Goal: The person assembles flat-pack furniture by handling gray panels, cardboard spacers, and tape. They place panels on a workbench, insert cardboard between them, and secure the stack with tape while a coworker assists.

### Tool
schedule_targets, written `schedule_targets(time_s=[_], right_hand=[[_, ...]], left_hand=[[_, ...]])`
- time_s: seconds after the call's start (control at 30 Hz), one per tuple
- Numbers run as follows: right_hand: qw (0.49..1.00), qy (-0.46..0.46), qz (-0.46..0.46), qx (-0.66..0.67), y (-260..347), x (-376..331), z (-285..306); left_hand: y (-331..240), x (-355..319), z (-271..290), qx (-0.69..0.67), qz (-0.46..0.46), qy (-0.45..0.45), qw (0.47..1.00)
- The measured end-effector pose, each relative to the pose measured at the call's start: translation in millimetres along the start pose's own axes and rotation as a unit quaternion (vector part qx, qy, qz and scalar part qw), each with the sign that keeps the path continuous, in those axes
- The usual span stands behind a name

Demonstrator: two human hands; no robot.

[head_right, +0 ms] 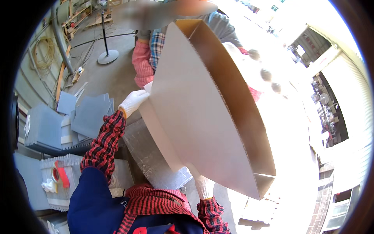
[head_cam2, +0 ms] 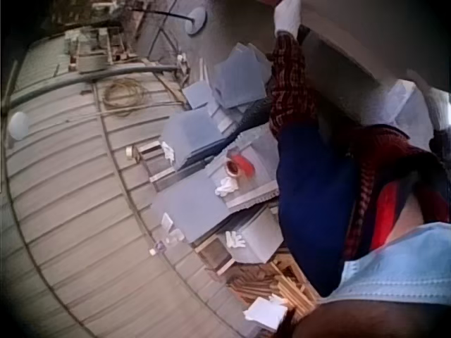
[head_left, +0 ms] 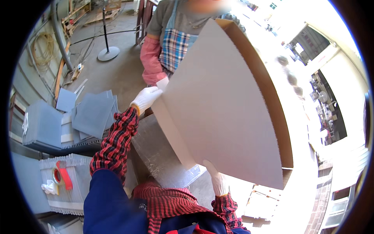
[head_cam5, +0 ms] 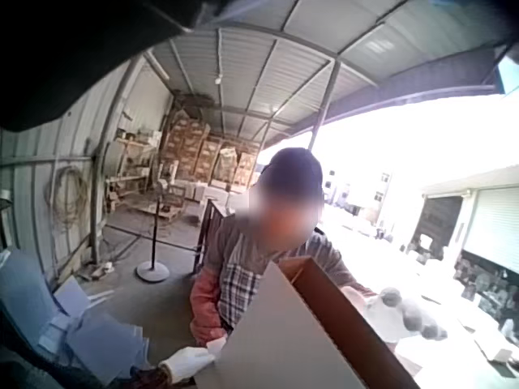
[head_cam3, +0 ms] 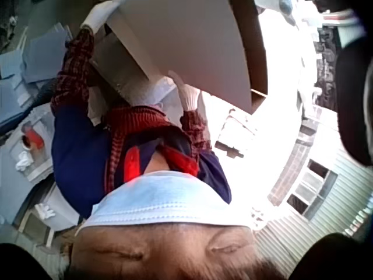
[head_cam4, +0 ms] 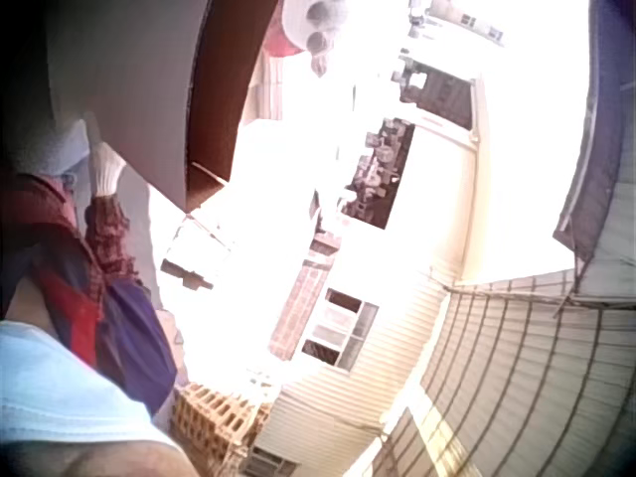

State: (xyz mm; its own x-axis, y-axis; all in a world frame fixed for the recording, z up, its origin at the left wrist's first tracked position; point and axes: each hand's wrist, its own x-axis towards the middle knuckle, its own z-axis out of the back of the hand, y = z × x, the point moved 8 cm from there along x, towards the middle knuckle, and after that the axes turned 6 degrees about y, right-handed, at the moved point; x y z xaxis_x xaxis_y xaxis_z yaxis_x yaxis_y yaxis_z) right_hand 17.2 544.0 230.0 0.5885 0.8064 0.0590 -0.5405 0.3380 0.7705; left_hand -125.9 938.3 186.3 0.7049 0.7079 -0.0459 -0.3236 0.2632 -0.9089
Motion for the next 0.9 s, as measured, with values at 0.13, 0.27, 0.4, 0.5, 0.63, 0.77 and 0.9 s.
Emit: schedule_targets(time_s=[0.13,0.27,0.4,0.5,0.63,0.77,0.9], right_hand=[[0.994,0.025,0.021,-0.105,33.5,5.2,3.0],[0.986,0.038,0.037,-0.157,26.8,10.9,-3.1],[0.979,0.026,0.052,-0.194,3.6,9.4,-10.5],[0.979,0.078,-0.007,-0.187,1.1,17.6,-25.8],[0.973,-0.024,0.016,-0.230,-25.9,5.8,-34.0],[0.986,-0.016,-0.064,-0.153,-100.4,-6.5,-62.6],[0.968,0.061,-0.169,-0.174,-187.5,-5.2,-130.1]], left_hand=[[-48.3,-30.7,10.0,0.303,0.068,-0.131,0.942],[-155.1,-80.3,51.8,0.187,-0.224,-0.352,0.889],[-263.4,-107.1,34.5,0.112,-0.495,-0.275,0.816],[-317.0,-120.4,20.2,0.209,-0.615,-0.241,0.721],[-336.5,-122.2,-15.6,0.209,-0.638,-0.171,0.721],[-279.4,-125.9,-45.8,0.168,-0.623,-0.191,0.739],[-157.6,-107.0,-87.6,0.204,-0.512,-0.107,0.827]])
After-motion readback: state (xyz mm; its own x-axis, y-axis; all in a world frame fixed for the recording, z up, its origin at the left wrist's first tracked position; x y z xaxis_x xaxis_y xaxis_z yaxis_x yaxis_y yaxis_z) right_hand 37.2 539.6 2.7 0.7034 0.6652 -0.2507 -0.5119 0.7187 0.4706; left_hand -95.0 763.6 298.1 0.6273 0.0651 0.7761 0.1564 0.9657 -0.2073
